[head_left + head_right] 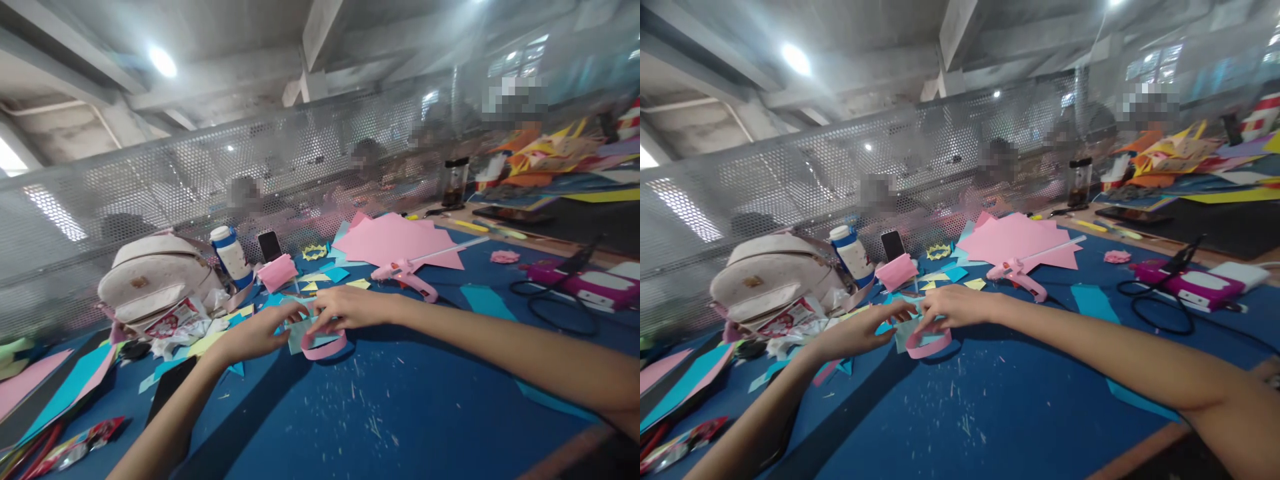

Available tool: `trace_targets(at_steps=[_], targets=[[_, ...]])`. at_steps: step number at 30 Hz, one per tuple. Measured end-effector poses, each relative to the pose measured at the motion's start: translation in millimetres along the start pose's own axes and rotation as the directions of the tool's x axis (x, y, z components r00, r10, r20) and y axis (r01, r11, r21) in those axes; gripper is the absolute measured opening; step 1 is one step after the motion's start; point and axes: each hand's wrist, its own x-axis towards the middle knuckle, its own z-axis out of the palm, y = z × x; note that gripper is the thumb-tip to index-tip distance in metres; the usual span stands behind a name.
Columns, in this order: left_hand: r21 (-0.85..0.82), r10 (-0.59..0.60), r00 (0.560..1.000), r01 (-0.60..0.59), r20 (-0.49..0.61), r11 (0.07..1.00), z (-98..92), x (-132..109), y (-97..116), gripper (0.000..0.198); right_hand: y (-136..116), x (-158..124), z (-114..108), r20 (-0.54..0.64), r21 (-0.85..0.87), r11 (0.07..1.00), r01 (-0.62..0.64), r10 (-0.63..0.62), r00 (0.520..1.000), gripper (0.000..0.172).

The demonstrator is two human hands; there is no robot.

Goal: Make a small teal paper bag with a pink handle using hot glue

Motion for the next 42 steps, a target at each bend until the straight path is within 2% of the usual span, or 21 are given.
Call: trace_targets(at_steps=[2,6,9,11,13,15,19,27,36,42], targets=[[0.027,0.000,0.998,0.002,-0.059,1.000,10.9,-8.1,0.8,0.060,-2.0,0.8,-1.9,0.004,0.017,1.000,-0.005,0.005,1.000,0.032],[0.099,0.013,0.957,0.017,-0.290,0.995,49.7,-14.8,-2.0,0.066,-6.9,2.8,-6.6,0.024,0.020,1.000,-0.017,0.016,1.000,0.030],[0.102,0.006,0.856,0.055,-0.518,0.993,76.5,-11.0,-7.4,0.057,-9.3,3.9,-9.0,0.037,0.003,1.000,-0.021,0.021,0.999,0.029],[0.082,-0.015,0.798,0.081,-0.603,0.993,85.3,-7.7,-11.2,0.048,-10.1,4.3,-9.9,0.044,0.006,1.000,-0.022,0.022,0.999,0.029],[0.051,-0.028,0.759,0.081,-0.651,0.995,86.6,-6.2,-13.5,0.038,-10.3,4.4,-10.1,0.048,0.022,0.999,-0.029,0.028,0.998,0.030],[0.029,-0.030,0.748,0.065,-0.663,0.997,83.7,-7.0,-13.6,0.027,-10.0,4.1,-9.5,0.041,0.046,0.998,-0.036,0.034,0.999,0.032],[0.029,-0.017,0.764,0.047,-0.645,0.998,79.3,-11.3,-10.3,0.016,-7.8,2.8,-6.9,0.015,0.081,0.996,-0.041,0.040,0.999,0.033],[0.007,0.005,0.764,0.000,-0.646,1.000,83.6,-16.1,-21.4,0.018,-6.7,1.8,-6.6,0.009,0.108,0.993,-0.045,0.044,0.999,0.034],[-0.093,-0.067,0.767,0.009,-0.638,0.996,83.9,-20.7,-29.7,0.011,-8.9,1.3,-8.8,0.006,0.150,0.987,-0.062,0.062,0.998,0.025],[-0.119,-0.075,0.771,-0.001,-0.633,0.993,82.4,-22.3,-29.0,0.011,-14.1,2.8,-12.4,-0.014,0.125,0.980,-0.153,0.156,0.988,0.016]])
